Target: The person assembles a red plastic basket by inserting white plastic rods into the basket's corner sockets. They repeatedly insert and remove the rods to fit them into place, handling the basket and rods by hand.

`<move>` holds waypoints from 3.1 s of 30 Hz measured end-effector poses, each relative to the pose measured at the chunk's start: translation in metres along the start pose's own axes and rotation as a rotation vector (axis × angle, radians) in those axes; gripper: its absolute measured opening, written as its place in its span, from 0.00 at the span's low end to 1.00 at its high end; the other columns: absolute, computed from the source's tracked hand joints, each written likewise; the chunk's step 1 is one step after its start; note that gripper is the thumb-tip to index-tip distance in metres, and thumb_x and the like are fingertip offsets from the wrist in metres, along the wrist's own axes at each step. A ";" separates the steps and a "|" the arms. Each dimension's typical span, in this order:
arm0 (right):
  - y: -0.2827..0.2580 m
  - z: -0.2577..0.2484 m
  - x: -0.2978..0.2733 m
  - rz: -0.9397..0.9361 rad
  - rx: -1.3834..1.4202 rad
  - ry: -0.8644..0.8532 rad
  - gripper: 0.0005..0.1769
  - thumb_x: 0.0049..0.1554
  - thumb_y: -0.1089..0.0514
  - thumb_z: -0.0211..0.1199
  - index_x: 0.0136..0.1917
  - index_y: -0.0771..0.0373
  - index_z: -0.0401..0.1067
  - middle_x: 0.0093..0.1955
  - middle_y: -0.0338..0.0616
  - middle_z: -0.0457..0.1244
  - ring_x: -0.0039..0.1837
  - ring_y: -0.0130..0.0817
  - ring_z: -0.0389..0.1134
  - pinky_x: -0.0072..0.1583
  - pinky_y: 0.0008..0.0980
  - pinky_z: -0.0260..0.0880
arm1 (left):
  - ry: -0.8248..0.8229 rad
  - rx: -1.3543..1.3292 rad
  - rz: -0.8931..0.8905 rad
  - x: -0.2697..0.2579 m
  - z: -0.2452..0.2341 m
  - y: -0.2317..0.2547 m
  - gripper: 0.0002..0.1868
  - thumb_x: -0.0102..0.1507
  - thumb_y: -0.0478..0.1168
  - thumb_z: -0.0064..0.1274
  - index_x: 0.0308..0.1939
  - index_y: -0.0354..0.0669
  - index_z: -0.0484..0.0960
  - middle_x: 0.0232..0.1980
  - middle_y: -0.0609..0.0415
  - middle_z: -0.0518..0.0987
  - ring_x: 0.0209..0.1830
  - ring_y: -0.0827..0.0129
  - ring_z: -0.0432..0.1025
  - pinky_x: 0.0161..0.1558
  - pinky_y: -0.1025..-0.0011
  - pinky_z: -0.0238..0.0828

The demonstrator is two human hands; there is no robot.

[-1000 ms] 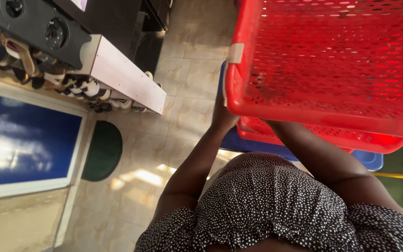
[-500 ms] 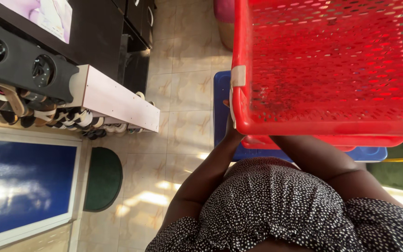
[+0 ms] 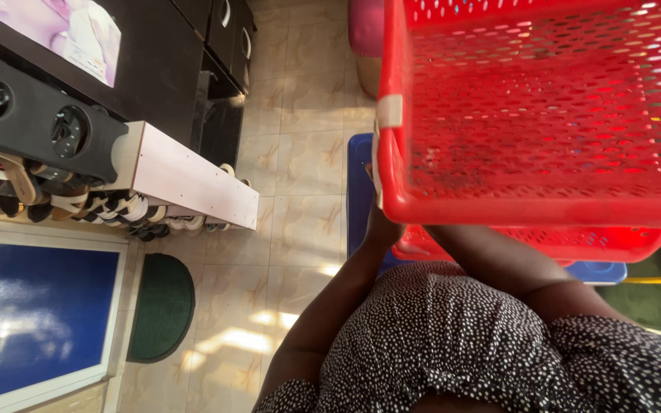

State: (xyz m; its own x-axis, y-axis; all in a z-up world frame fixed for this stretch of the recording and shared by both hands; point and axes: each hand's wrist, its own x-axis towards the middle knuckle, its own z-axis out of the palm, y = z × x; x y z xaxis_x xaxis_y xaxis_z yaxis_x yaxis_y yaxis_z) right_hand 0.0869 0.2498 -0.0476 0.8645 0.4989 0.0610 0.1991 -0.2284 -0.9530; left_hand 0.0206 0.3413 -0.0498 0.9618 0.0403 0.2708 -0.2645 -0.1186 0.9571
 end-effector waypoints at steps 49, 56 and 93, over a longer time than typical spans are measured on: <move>0.080 -0.058 -0.232 0.060 0.673 1.256 0.60 0.56 0.60 0.75 0.83 0.62 0.33 0.83 0.59 0.46 0.82 0.52 0.51 0.80 0.48 0.53 | -0.070 -0.558 -0.176 0.090 0.004 -0.006 0.33 0.66 0.57 0.60 0.68 0.45 0.70 0.57 0.56 0.77 0.54 0.67 0.72 0.53 0.65 0.69; 0.073 -0.036 -0.201 0.235 1.064 1.187 0.40 0.55 0.73 0.66 0.72 0.59 0.47 0.69 0.55 0.58 0.66 0.49 0.67 0.62 0.48 0.73 | -0.037 -0.528 -0.136 0.076 0.003 0.009 0.31 0.64 0.56 0.62 0.65 0.48 0.70 0.54 0.57 0.77 0.52 0.66 0.73 0.51 0.64 0.71; 0.013 -0.347 -0.178 -0.176 0.999 0.393 0.25 0.64 0.59 0.54 0.73 0.62 0.60 0.68 0.49 0.63 0.68 0.42 0.67 0.68 0.43 0.71 | -0.234 -1.037 -0.815 -0.127 0.171 -0.062 0.32 0.63 0.57 0.61 0.64 0.43 0.75 0.62 0.47 0.80 0.64 0.54 0.74 0.64 0.51 0.71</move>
State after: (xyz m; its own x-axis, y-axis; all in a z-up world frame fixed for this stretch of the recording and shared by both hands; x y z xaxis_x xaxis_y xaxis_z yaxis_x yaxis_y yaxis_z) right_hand 0.0959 -0.1316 0.0322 0.9831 0.1156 0.1421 0.0231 0.6915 -0.7220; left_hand -0.0726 0.1738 -0.1616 0.8313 -0.4434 -0.3352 0.5559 0.6644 0.4995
